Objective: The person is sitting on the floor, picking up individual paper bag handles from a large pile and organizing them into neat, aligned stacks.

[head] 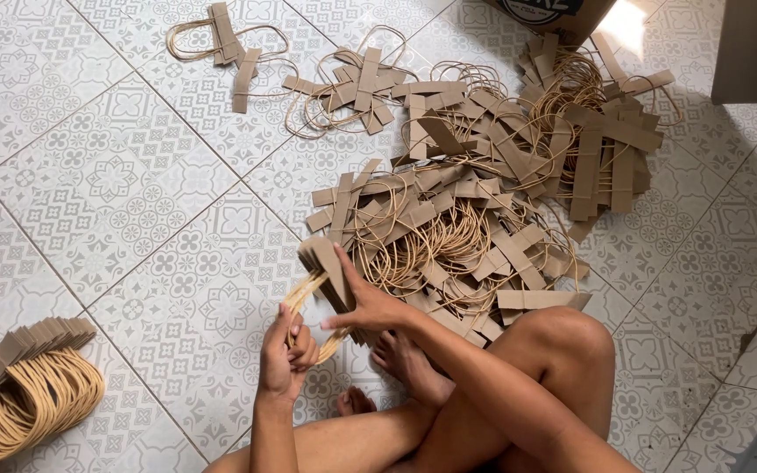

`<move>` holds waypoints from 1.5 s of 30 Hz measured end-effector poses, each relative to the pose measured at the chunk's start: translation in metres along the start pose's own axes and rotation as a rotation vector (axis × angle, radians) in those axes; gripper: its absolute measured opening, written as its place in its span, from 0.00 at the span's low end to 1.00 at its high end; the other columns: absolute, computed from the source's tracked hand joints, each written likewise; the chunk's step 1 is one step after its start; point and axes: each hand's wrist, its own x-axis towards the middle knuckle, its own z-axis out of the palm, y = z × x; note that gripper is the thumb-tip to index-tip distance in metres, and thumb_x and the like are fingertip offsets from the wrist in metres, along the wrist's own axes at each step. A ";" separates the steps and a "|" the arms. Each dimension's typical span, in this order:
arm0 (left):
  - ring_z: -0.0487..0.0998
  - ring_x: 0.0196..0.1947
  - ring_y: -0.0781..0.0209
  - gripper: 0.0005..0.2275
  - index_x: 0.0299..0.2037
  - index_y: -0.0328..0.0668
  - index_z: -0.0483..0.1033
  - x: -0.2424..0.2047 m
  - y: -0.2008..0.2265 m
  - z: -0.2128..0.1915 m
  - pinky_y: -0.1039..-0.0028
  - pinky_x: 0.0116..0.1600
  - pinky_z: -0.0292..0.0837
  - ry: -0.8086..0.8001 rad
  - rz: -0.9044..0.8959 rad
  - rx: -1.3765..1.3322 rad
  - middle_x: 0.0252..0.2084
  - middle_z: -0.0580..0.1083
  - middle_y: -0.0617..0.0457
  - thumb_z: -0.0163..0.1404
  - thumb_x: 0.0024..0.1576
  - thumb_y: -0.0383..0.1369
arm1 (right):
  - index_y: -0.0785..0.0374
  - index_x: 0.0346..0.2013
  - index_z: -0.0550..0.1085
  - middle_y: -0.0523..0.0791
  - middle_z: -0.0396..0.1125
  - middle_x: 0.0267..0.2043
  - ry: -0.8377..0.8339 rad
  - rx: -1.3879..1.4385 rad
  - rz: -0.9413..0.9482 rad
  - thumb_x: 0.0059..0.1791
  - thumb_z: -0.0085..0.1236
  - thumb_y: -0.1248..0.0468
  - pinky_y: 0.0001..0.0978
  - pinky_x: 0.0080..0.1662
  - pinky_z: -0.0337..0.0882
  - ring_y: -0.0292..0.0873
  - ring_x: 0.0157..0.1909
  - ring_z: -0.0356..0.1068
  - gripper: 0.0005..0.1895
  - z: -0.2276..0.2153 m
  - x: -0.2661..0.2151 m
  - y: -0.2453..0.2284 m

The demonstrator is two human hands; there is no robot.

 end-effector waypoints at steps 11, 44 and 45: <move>0.45 0.08 0.73 0.19 0.27 0.45 0.62 0.001 -0.010 -0.002 0.79 0.14 0.42 -0.083 -0.125 0.068 0.10 0.52 0.63 0.42 0.67 0.47 | 0.47 0.74 0.19 0.60 0.55 0.59 0.509 -0.321 -0.079 0.38 0.76 0.60 0.49 0.38 0.80 0.57 0.42 0.70 0.76 0.018 0.008 0.029; 0.50 0.08 0.72 0.18 0.30 0.44 0.64 -0.005 -0.029 -0.004 0.81 0.14 0.46 -0.258 -0.167 0.155 0.11 0.56 0.63 0.40 0.67 0.47 | 0.52 0.65 0.57 0.50 0.63 0.52 0.515 -0.143 -0.165 0.42 0.69 0.68 0.43 0.51 0.77 0.49 0.49 0.70 0.41 0.013 0.009 0.013; 0.49 0.09 0.72 0.21 0.31 0.43 0.65 -0.006 -0.029 -0.004 0.81 0.15 0.45 -0.270 -0.159 0.137 0.11 0.56 0.62 0.38 0.66 0.52 | 0.52 0.64 0.58 0.50 0.63 0.48 0.543 -0.183 -0.113 0.44 0.70 0.66 0.43 0.48 0.78 0.49 0.47 0.69 0.39 0.012 0.008 0.011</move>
